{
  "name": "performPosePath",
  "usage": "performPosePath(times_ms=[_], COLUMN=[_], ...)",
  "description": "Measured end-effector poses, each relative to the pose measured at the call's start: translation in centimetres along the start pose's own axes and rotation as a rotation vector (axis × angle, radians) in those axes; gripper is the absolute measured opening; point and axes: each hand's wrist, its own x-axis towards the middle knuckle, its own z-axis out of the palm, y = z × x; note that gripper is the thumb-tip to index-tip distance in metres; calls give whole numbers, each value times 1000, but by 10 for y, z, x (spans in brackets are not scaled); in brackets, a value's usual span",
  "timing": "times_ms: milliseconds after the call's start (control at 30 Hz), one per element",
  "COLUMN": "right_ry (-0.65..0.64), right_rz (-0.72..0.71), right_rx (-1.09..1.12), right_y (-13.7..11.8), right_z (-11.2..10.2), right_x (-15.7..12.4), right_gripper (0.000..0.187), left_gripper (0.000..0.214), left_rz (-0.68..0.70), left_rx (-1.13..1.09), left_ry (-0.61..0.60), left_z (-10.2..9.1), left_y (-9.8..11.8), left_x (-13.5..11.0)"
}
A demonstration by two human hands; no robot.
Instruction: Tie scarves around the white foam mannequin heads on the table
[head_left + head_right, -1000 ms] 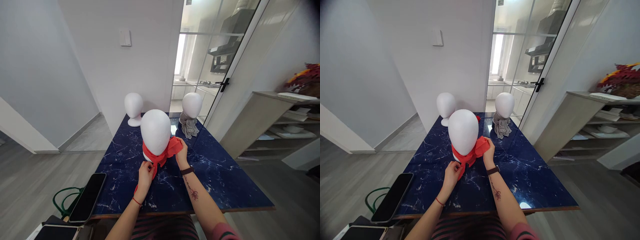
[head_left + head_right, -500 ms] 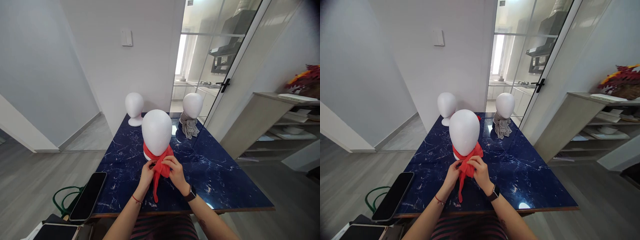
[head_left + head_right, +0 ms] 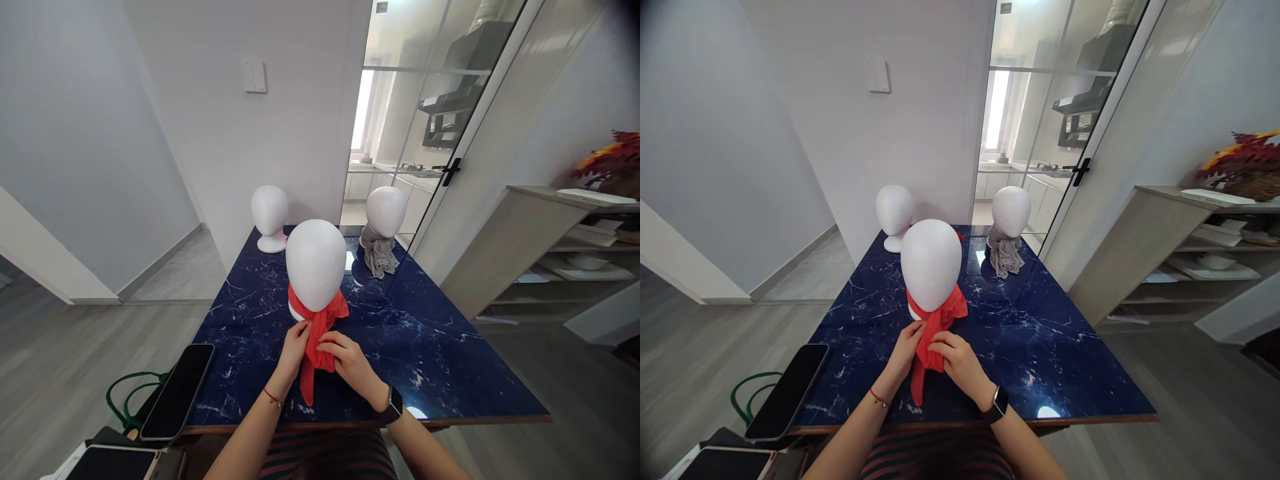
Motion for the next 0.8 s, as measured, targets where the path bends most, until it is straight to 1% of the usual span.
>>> performPosePath(times_ms=[67, 133, 200, 233, 267, 333, 367, 433, 467, 500, 567, 633, 667, 700, 733, 767, 800], right_ry=[41, 167, 347, 413, 441, 414, 383, 350, 346, 346, 323, 271, 250, 221, 189, 153, 123], right_rz=[63, 146, 251, 309, 364, 457, 490, 559, 604, 657, 772, 882, 923, 955, 969, 957, 916], right_rx=[-4, -12, 7, 36, 73, 147, 177, 253, 327, 445, 783, 1114, 1215, 1255, 1231, 1151, 1032], right_y=[0, 2, 4, 5, 6, 5, 3, -2, -4, -8, -13, -18, -19, -19, -18, -16, -14], right_z=[-3, -7, -10, -11, -12, -9, -6, 1, 5, 9, 13, 14, 14, 13, 13, 12, 12], right_x=[-8, -13, -11, -7, -2, 11, 18, 29, 33, 35, 35, 29, 25, 20, 14, 9, 3], right_gripper=[50, 53, 47, 41, 34, 21, 18, 21, 25, 30, 33, 30, 28, 27, 27, 26, 25], left_gripper=[38, 40, 34, 29, 26, 21, 19, 19, 19, 21, 24, 27, 29, 30, 30, 29, 29], left_rz=[2, 48, 116, 141, 158, 179, 183, 166, 148, 129, 107, 101, 96, 92, 88, 84, 81], left_rx=[89, 198, 291, 322, 337, 324, 295, 203, 146, 84, -37, -115, -129, -123, -101, -66, -23], left_ry=[51, 104, 145, 162, 176, 185, 184, 162, 142, 117, 64, 47, 56, 68, 81, 94, 102], left_z=[-2, -4, -3, -2, -1, 3, 5, 8, 9, 10, 11, 11, 10, 10, 9, 7, 6], left_y=[2, 4, 5, 5, 5, 4, 5, 6, 7, 9, 12, 15, 16, 16, 15, 15, 14], left_x=[-1, 0, 0, 1, 2, 4, 4, 5, 5, 5, 3, 2, 1, 0, 0, -1, -1])
